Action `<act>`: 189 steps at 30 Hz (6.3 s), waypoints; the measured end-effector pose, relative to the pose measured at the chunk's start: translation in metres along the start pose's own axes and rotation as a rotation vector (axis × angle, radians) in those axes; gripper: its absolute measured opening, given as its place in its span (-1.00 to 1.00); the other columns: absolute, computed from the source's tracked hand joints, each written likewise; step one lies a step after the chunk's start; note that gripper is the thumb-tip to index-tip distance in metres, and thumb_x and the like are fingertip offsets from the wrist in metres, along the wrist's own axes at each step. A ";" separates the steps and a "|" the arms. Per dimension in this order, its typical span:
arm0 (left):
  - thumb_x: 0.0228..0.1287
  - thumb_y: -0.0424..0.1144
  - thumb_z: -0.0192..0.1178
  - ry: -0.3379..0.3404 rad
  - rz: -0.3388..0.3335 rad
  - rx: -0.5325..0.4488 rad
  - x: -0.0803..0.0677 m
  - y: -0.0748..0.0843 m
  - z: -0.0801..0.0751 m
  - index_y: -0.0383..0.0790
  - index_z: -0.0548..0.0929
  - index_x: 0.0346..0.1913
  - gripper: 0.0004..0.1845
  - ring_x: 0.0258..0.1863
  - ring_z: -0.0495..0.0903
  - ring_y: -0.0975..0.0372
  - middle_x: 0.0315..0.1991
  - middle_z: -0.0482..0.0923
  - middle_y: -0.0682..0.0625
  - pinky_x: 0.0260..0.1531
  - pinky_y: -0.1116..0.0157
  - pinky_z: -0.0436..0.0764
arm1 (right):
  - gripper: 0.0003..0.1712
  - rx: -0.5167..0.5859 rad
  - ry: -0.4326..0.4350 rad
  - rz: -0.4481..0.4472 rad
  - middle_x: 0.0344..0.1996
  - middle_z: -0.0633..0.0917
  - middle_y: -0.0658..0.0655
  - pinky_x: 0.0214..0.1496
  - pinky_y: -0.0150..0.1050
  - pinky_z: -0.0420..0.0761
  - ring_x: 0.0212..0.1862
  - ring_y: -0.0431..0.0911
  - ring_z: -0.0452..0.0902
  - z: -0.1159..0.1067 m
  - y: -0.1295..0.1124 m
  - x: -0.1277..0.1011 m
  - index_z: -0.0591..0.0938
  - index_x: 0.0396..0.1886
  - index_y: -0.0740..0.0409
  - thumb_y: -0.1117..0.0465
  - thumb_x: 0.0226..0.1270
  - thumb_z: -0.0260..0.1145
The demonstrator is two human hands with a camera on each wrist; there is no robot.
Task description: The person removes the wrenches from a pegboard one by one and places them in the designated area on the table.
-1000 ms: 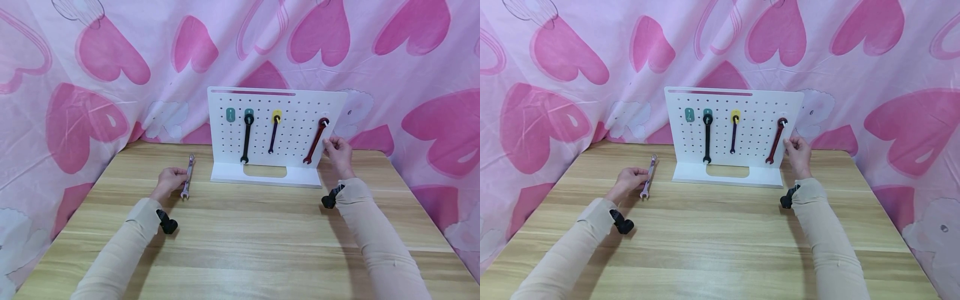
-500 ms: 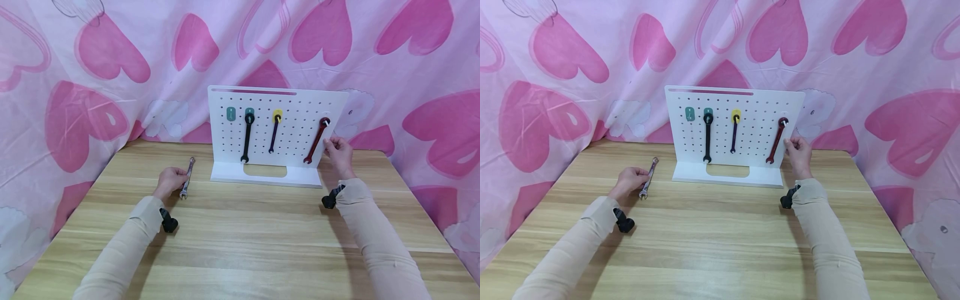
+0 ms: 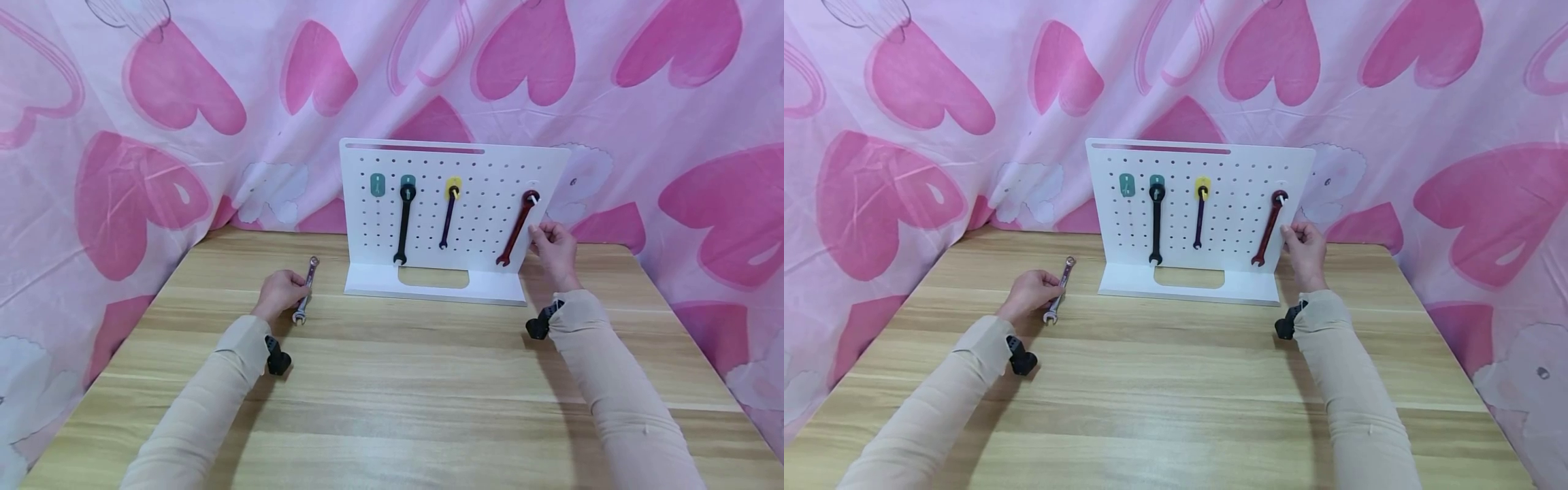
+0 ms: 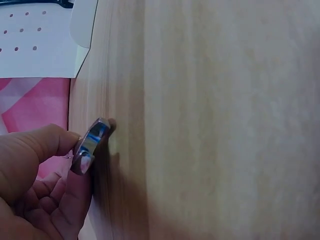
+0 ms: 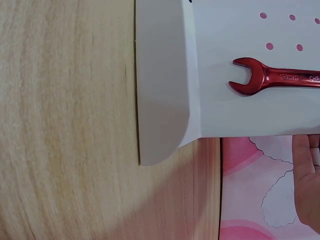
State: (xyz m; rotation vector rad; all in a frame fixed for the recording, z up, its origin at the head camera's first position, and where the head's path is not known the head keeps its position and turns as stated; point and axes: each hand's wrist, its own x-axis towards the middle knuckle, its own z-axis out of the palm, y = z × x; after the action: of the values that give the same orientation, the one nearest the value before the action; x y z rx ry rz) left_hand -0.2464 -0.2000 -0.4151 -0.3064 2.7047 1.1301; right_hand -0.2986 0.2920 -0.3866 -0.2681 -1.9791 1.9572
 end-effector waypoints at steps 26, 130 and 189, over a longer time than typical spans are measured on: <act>0.18 -0.25 0.20 0.036 0.044 0.077 -0.002 0.001 0.002 -0.38 0.62 -0.19 -0.76 -0.64 0.50 0.29 -0.46 0.63 -0.10 -0.63 0.43 0.50 | -0.90 0.001 -0.008 0.008 -0.50 0.55 -0.07 -0.36 -0.59 0.59 -0.37 -0.29 0.48 0.002 -0.005 -0.004 0.52 -0.38 0.08 0.20 0.28 0.28; 0.22 -0.35 0.23 0.251 0.349 -0.748 0.023 0.154 0.134 -0.18 0.50 0.01 -0.70 -0.03 0.54 0.18 -0.05 0.54 -0.05 0.04 0.33 0.55 | -0.89 -0.025 -0.052 0.015 -0.51 0.54 -0.09 -0.32 -0.56 0.60 -0.35 -0.29 0.50 -0.001 -0.002 -0.002 0.49 -0.40 0.08 0.21 0.32 0.23; 0.26 -0.32 0.21 -0.025 0.343 -0.708 0.008 0.133 0.096 -0.16 0.61 0.02 -0.73 -0.20 0.57 0.24 -0.17 0.62 -0.09 -0.14 0.32 0.66 | -0.80 -0.090 -0.058 0.035 -0.33 0.54 -0.09 0.17 -0.15 0.52 -0.18 -0.27 0.50 -0.003 0.000 -0.004 0.51 -0.28 0.08 0.05 0.32 0.20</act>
State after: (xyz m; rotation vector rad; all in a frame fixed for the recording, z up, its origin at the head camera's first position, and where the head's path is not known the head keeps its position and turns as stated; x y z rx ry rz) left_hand -0.2798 -0.0408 -0.3936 0.0894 2.2855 2.1502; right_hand -0.2935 0.2934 -0.3870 -0.2725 -2.1160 1.9208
